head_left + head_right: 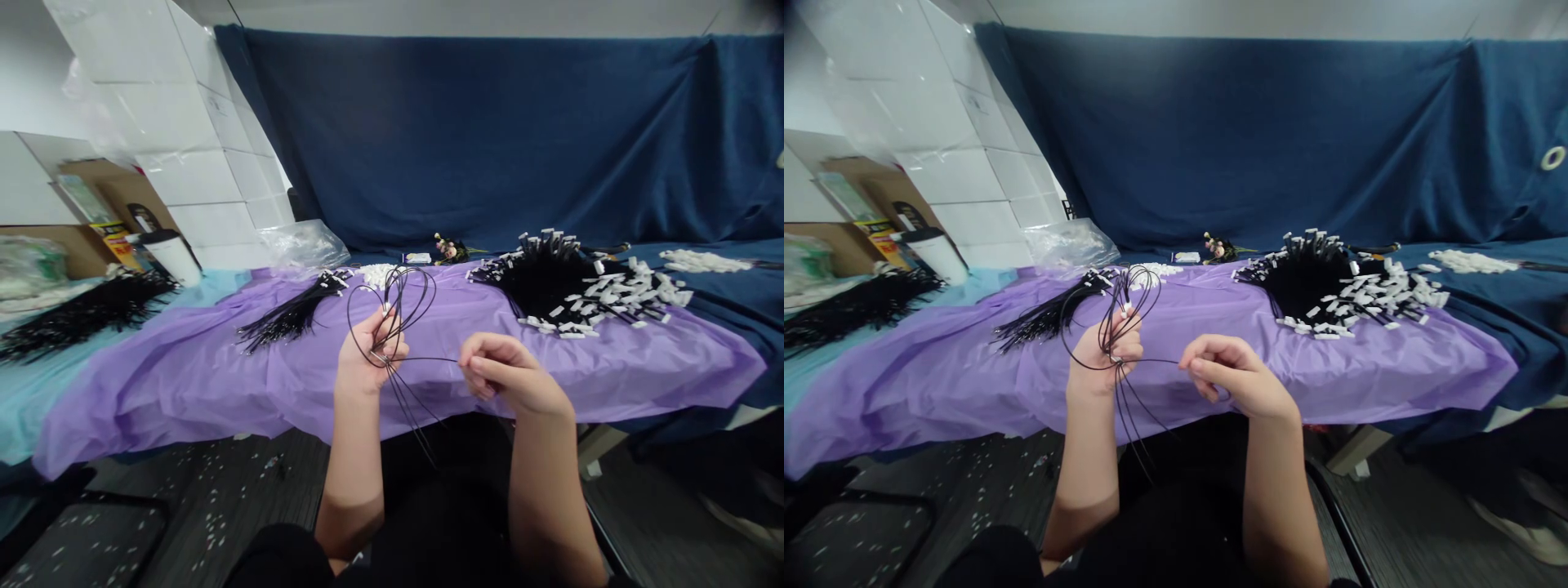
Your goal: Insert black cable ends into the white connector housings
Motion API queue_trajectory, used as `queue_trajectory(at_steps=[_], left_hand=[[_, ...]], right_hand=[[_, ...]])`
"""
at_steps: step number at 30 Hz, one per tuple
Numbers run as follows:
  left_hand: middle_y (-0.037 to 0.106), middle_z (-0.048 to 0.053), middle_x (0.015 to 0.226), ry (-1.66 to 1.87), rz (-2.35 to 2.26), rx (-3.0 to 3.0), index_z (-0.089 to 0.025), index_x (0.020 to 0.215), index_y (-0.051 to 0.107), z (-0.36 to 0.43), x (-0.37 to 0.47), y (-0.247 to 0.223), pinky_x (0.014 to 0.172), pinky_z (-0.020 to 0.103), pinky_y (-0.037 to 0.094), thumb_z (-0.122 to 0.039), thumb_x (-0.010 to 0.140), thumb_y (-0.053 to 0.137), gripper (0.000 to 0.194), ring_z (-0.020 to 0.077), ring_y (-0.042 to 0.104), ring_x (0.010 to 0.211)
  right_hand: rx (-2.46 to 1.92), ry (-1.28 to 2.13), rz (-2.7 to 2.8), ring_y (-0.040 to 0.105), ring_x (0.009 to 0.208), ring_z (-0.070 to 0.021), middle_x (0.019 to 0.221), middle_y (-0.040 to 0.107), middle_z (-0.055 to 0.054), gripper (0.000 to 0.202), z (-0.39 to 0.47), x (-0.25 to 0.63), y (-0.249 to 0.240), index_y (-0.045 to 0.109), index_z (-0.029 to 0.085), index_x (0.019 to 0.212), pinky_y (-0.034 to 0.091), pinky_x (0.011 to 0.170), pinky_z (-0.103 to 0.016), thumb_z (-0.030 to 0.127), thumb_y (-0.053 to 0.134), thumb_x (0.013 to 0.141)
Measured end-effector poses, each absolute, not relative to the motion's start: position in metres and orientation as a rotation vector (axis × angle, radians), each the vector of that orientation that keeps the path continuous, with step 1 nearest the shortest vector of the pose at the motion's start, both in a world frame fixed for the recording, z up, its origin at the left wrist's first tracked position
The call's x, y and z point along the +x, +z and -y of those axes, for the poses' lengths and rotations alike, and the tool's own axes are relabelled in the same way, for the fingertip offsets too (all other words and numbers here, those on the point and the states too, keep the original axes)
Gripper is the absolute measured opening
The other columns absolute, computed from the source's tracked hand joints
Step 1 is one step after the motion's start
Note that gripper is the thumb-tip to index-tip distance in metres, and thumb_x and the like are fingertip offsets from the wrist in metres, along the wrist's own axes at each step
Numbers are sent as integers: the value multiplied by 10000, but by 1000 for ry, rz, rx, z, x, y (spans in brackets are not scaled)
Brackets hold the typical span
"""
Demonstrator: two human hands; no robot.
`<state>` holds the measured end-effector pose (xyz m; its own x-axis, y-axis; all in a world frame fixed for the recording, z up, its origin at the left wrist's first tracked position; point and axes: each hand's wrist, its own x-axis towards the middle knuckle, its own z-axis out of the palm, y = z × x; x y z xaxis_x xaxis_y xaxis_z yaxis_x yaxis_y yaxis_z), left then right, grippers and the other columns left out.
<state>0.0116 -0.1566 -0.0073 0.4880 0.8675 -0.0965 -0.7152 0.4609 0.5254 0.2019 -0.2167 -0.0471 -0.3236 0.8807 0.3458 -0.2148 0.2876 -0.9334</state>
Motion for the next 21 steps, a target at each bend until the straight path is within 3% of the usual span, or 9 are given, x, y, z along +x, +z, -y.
queue_trajectory(at_steps=[4,9,14,16,19,21], left_hand=[[250,-86,459,1040,-406,457,-126,707,457,154,10,-10,319,137,261,-189,962,317,297,31,289,294],[218,-85,471,1122,-469,476,-135,671,454,150,14,-15,325,153,220,-186,920,411,258,33,245,317],[225,-91,496,1313,-549,483,-143,715,481,150,21,-19,359,174,255,-235,860,542,183,39,234,355],[234,-92,501,1357,-545,494,-144,723,477,151,24,-20,366,172,263,-245,853,558,184,36,230,365],[229,-92,497,1393,-522,601,-153,716,463,153,30,-23,362,168,233,-278,859,558,213,33,209,365],[236,-90,493,1437,-523,699,-158,705,453,154,33,-25,367,158,204,-278,853,571,225,29,212,368]], right_hand=[[-380,1217,1282,337,346,-66,527,370,68,228,218,216,-52,509,210,715,309,359,-208,403,595,802],[-354,947,1146,275,354,-60,589,297,63,183,214,206,-46,525,258,771,221,307,-171,421,607,785],[-576,600,1128,464,529,-117,653,325,14,590,208,198,-46,361,199,528,401,458,-253,730,563,685],[-522,629,1176,421,427,-103,539,287,31,681,208,198,-50,310,190,443,379,420,-251,803,539,636],[-352,755,1284,236,255,-59,375,178,87,590,212,198,-54,415,212,425,266,314,-215,719,643,622],[-326,799,1311,241,243,-50,370,249,96,398,217,195,-52,563,238,534,266,306,-209,587,720,641]])
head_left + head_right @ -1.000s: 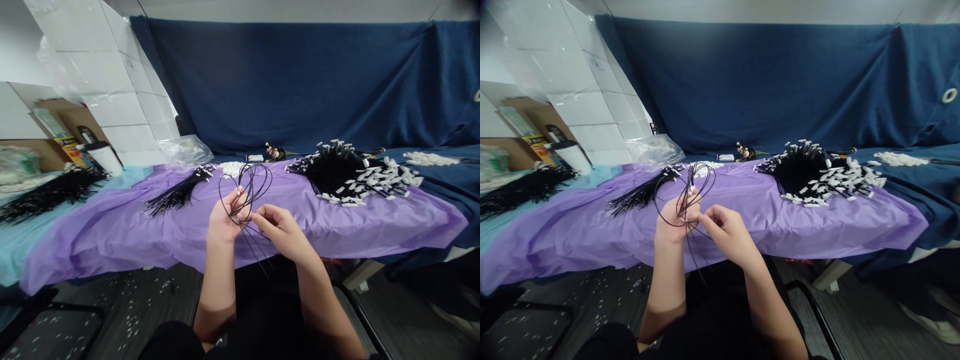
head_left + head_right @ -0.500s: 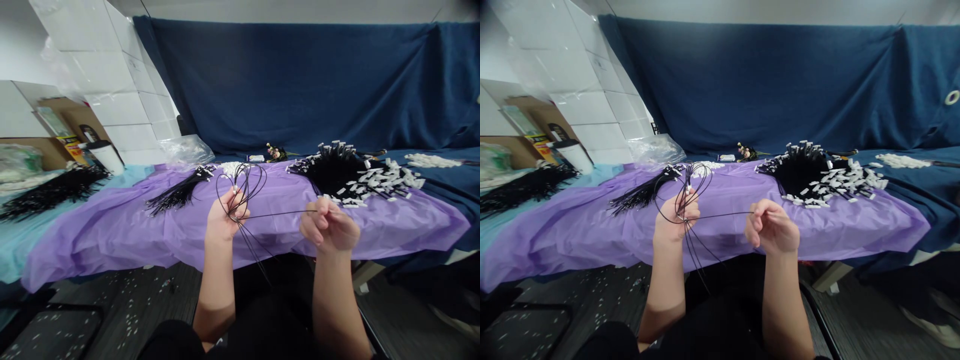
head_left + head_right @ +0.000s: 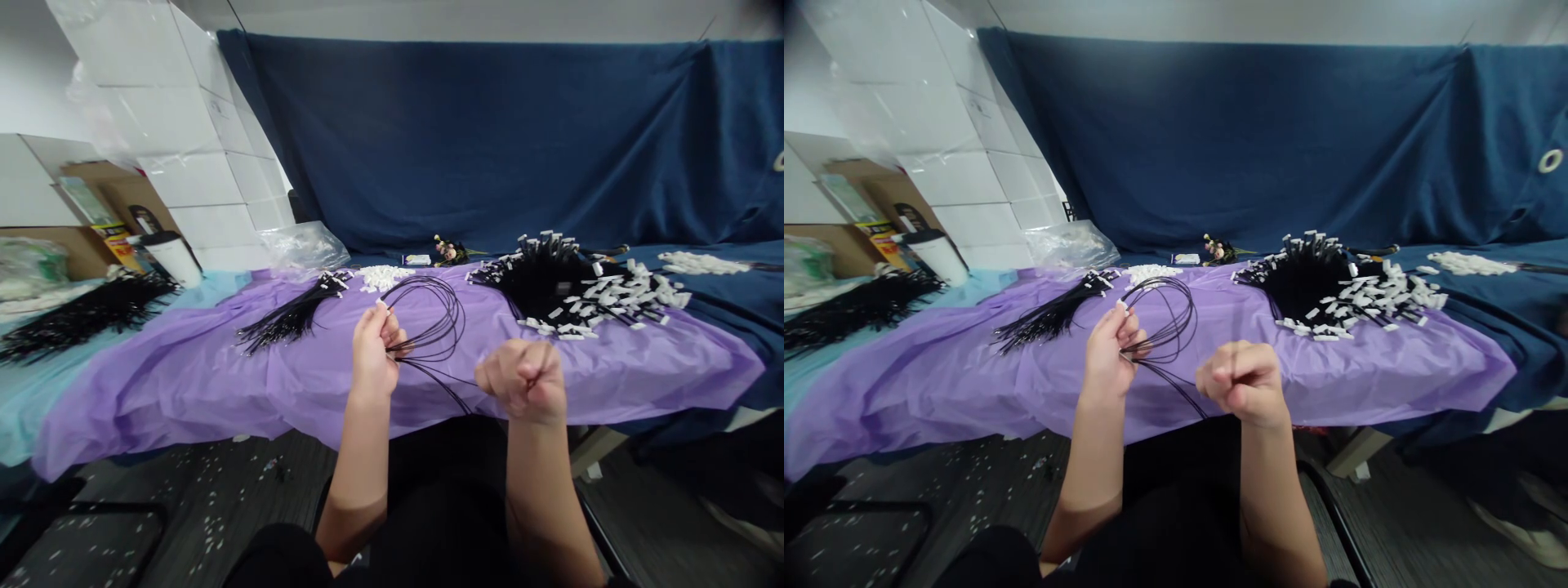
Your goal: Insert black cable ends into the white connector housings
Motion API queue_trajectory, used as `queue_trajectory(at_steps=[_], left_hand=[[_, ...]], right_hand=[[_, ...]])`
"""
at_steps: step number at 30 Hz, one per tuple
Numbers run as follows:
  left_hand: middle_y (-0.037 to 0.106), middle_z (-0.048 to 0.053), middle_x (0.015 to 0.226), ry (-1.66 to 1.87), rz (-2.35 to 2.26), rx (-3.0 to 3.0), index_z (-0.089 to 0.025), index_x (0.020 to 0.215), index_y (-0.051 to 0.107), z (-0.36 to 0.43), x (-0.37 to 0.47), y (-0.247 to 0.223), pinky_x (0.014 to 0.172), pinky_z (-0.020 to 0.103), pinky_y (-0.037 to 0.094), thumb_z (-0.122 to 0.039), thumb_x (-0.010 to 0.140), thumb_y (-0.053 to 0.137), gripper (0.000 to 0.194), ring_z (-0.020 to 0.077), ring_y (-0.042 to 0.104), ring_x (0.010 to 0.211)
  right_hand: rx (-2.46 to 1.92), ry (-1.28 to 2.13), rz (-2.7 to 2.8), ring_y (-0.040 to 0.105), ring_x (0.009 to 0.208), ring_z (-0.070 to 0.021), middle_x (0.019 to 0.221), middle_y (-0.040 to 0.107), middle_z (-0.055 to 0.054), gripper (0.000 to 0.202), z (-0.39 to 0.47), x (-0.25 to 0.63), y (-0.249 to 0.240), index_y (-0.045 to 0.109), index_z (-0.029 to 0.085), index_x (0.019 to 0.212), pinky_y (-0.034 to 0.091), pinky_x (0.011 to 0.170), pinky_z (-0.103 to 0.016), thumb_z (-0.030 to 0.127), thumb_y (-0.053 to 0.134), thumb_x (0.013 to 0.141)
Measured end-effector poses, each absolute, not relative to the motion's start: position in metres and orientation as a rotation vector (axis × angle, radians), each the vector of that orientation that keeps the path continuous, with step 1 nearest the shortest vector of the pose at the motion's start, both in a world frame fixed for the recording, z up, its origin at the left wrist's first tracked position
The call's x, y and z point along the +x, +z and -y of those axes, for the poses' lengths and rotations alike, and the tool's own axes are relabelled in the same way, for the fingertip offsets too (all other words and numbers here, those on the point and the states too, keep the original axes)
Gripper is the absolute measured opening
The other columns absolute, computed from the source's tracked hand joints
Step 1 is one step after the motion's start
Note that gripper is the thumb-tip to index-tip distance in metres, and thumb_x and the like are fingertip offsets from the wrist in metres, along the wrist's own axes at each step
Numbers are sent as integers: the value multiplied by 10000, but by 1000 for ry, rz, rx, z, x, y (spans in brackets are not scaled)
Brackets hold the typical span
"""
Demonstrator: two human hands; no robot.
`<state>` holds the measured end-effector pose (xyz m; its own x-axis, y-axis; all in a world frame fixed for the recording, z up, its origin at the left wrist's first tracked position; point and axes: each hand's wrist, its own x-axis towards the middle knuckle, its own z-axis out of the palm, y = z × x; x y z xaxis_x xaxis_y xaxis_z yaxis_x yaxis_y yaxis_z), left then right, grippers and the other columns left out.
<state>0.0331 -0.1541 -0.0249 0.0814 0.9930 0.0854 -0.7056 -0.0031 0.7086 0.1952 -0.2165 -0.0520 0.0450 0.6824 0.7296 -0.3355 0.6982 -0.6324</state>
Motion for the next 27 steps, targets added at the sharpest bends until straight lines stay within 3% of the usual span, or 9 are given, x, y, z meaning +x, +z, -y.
queue_trajectory(at_steps=[2,5,11,23,27], left_hand=[[246,-88,492,1467,-515,794,-164,687,431,156,36,-26,379,149,192,-260,834,600,243,22,220,371],[240,-92,489,1436,-487,898,-178,689,420,160,37,-26,392,151,216,-263,809,628,255,23,224,367],[218,-95,483,1345,-452,963,-186,724,481,169,35,-21,388,161,250,-294,804,637,206,25,223,356],[209,-97,461,1268,-356,987,-167,733,544,177,29,-17,389,160,257,-315,809,643,194,17,217,354],[206,-100,453,1276,-343,1048,-171,742,541,177,28,-18,390,166,264,-330,818,630,197,20,216,352]], right_hand=[[-369,806,1314,294,281,-48,442,378,75,212,222,191,-48,670,253,690,284,323,-214,454,736,687],[-512,701,1306,370,379,-62,555,493,26,101,229,183,-39,718,233,792,311,380,-235,325,692,758],[-871,311,1283,377,517,-92,555,489,14,112,232,176,-28,683,191,662,294,482,-258,233,679,766],[-886,284,1307,368,526,-88,552,493,20,107,231,176,-30,689,181,677,299,481,-253,199,673,782],[-909,330,1321,432,539,-93,575,437,29,71,234,178,-29,681,182,728,397,496,-251,187,663,796]])
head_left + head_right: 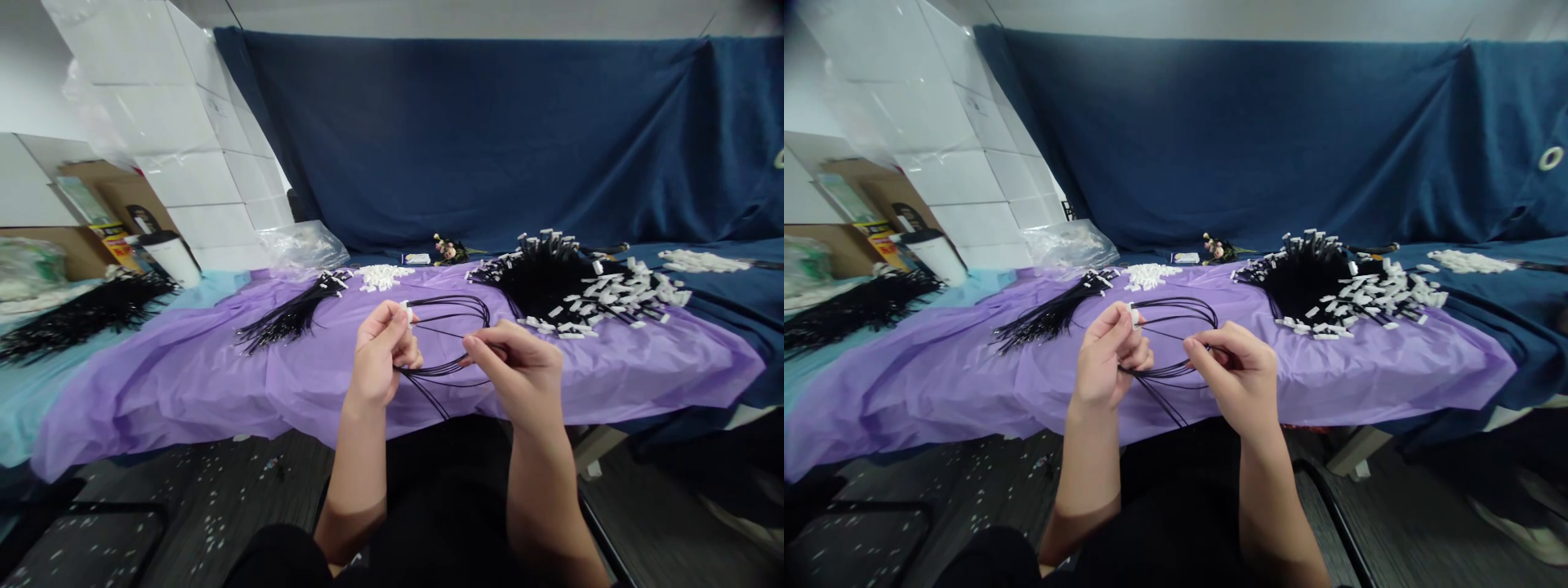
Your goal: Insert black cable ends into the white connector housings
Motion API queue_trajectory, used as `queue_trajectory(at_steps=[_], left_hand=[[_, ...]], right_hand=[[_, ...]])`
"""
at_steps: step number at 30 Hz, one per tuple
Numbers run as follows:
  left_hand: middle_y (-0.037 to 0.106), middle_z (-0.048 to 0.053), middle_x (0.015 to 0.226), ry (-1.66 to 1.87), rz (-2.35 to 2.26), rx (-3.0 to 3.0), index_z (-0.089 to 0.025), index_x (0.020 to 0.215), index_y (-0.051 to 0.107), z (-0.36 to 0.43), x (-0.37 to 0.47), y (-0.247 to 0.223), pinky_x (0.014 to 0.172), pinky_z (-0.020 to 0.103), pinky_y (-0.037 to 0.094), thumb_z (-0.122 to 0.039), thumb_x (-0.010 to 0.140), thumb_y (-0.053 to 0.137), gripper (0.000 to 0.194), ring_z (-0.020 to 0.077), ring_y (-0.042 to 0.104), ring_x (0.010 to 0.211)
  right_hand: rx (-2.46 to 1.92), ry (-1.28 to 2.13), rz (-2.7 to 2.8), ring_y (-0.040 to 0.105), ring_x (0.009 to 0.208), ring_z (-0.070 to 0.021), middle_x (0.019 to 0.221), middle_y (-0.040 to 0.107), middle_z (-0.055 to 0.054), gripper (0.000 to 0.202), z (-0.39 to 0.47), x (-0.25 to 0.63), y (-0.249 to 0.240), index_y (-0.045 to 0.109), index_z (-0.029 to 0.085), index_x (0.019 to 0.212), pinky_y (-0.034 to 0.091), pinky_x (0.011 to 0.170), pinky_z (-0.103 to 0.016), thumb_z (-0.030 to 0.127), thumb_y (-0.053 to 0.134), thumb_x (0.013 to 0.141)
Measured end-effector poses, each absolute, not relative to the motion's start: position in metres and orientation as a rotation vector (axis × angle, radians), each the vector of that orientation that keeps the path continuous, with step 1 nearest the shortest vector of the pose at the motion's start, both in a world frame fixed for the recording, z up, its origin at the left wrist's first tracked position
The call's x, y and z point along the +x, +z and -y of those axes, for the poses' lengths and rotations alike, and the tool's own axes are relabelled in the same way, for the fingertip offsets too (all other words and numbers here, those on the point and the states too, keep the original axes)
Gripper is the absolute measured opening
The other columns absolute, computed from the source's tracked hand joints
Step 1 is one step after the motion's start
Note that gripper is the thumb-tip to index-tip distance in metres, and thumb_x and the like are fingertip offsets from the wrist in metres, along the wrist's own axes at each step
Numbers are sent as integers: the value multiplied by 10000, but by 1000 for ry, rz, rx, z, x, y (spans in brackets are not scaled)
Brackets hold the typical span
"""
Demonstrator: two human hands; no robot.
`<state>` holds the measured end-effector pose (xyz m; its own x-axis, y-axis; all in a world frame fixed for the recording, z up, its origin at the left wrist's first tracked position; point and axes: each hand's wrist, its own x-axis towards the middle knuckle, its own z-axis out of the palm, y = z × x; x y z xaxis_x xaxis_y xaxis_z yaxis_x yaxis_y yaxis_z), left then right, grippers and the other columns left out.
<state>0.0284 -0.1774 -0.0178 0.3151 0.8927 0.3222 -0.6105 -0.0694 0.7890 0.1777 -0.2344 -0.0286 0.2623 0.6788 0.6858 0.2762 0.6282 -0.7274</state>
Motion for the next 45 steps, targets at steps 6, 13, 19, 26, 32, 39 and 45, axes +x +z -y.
queue_trajectory(at_steps=[6,13,19,26,32,39,45], left_hand=[[214,-105,465,1269,-357,1122,-174,748,516,176,27,-20,384,167,265,-343,821,624,214,16,208,351],[219,-104,482,1221,-413,1194,-173,754,522,174,28,-22,384,174,276,-358,826,615,219,15,194,358],[247,-101,480,1187,-425,1229,-171,754,525,174,29,-24,392,182,286,-350,830,609,212,19,204,360],[242,-102,461,1150,-381,1224,-172,746,525,178,33,-22,397,193,300,-332,844,591,199,24,203,355],[210,-108,460,1133,-357,1124,-164,743,525,180,33,-21,384,181,278,-321,836,600,197,19,183,349],[184,-109,453,1135,-358,1066,-161,733,521,180,32,-20,373,168,261,-320,832,602,204,19,161,347],[169,-111,447,1128,-343,1043,-164,732,522,181,33,-20,375,173,265,-327,830,602,207,19,156,341]], right_hand=[[-859,166,1385,496,526,-83,638,384,38,97,233,181,-32,692,202,839,505,473,-237,125,662,787],[-873,-269,1531,452,539,-74,690,505,13,138,234,182,-30,654,188,879,400,461,-224,82,652,791],[-950,-207,1565,441,515,-56,741,581,-2,115,233,171,-31,653,163,897,407,486,-224,98,643,802],[-818,-168,1435,567,630,-99,771,648,-24,130,224,161,-36,691,174,856,464,520,-225,78,687,769],[-794,-129,1431,598,667,-117,764,655,-26,131,220,157,-38,686,176,847,482,529,-233,65,668,779],[-755,-145,1422,623,692,-129,754,674,-26,143,217,154,-40,685,180,851,527,613,-267,57,663,783],[-749,-181,1422,625,687,-130,748,674,-17,139,214,154,-41,684,191,856,534,607,-270,70,653,796]])
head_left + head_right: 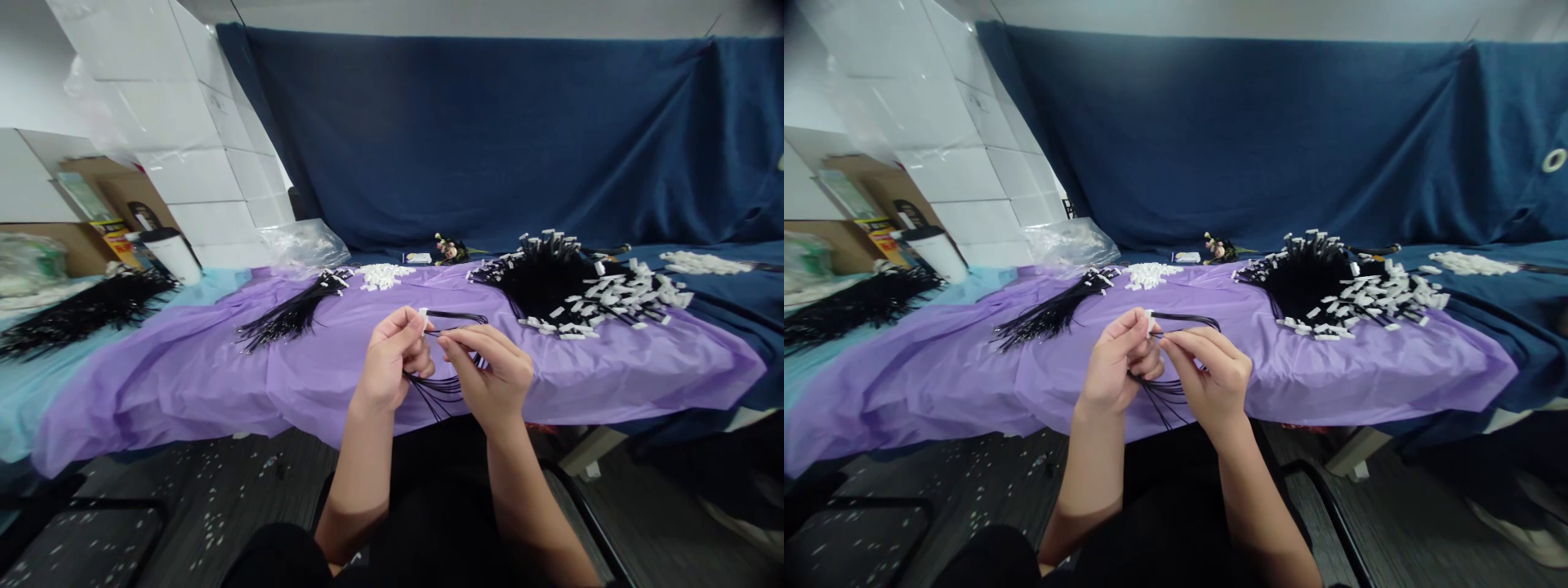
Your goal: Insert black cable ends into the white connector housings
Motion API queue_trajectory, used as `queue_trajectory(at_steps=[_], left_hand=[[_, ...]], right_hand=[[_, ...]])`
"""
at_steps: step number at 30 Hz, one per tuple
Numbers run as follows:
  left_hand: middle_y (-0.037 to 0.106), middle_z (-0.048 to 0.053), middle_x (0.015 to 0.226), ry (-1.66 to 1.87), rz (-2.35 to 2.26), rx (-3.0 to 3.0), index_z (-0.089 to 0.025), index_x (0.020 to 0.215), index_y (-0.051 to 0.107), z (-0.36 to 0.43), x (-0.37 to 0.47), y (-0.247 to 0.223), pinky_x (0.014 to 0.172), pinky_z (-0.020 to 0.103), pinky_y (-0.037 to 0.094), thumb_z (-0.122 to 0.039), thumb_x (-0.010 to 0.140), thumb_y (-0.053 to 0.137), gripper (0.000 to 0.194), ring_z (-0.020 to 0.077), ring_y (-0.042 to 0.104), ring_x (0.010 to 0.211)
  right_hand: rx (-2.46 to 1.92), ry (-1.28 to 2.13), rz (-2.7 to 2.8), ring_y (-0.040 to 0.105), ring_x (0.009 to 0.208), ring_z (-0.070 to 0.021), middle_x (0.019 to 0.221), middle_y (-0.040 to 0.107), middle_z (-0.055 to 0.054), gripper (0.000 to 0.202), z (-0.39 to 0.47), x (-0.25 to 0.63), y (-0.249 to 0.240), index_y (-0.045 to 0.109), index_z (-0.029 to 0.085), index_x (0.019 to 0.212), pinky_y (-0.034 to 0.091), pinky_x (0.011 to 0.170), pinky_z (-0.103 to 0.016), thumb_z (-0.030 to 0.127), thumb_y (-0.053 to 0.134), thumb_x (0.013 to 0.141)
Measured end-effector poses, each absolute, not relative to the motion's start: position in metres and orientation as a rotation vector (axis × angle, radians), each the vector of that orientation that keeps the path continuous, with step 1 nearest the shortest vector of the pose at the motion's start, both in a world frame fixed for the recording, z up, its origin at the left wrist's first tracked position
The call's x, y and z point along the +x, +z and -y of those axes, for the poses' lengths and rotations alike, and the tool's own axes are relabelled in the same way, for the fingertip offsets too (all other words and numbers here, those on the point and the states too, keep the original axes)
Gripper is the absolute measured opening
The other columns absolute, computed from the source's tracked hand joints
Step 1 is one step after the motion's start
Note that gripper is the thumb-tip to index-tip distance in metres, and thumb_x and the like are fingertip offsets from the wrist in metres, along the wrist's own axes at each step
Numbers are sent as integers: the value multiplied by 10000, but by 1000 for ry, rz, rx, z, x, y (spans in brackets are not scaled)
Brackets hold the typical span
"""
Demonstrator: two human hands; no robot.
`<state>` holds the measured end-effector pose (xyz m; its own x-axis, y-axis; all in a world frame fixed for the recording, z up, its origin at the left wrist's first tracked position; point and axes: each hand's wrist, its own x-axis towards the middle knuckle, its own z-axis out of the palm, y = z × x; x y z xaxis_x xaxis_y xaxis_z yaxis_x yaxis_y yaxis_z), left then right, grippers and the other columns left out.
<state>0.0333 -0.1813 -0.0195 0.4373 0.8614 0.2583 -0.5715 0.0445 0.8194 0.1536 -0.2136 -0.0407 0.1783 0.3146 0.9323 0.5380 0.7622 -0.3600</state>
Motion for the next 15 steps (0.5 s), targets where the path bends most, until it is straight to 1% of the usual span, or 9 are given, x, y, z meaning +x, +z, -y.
queue_trajectory(at_steps=[3,4,6,8,9,12,15], left_hand=[[189,-107,453,1146,-384,1019,-161,738,519,179,34,-20,382,166,247,-316,822,614,200,20,177,350],[197,-106,459,1164,-409,998,-159,741,518,177,35,-20,386,164,242,-308,819,618,195,20,185,355],[205,-102,471,1224,-458,929,-156,734,503,172,35,-20,388,158,225,-290,813,624,197,20,194,366],[206,-97,483,1306,-481,840,-155,704,468,166,35,-21,382,153,191,-267,811,624,219,19,190,372],[208,-94,488,1350,-486,800,-154,687,448,163,34,-22,379,151,172,-254,813,620,236,17,188,374],[218,-88,499,1434,-505,732,-152,679,434,157,30,-22,371,153,153,-251,832,594,243,19,194,373],[216,-92,503,1443,-541,691,-162,707,440,154,26,-20,358,168,185,-293,842,579,234,32,202,363]], right_hand=[[-780,-197,1430,621,691,-125,796,673,-23,146,211,157,-41,684,194,883,529,584,-256,82,658,793],[-803,-219,1413,624,720,-133,841,671,-33,162,210,160,-40,685,196,908,534,597,-263,91,668,786],[-854,-303,1330,623,826,-168,940,651,-57,206,213,165,-38,683,204,947,543,686,-315,119,698,761],[-869,-357,1253,607,863,-187,944,629,-56,203,218,171,-35,676,212,924,526,744,-354,133,713,741],[-863,-333,1265,602,837,-181,903,626,-44,173,222,174,-33,669,213,888,517,734,-348,130,708,742],[-886,-45,1543,577,701,-131,778,627,-7,84,234,179,-27,642,203,827,484,631,-277,124,642,797],[-968,264,1873,572,689,-110,814,652,-7,86,238,178,-27,652,194,885,473,627,-245,162,578,855]])
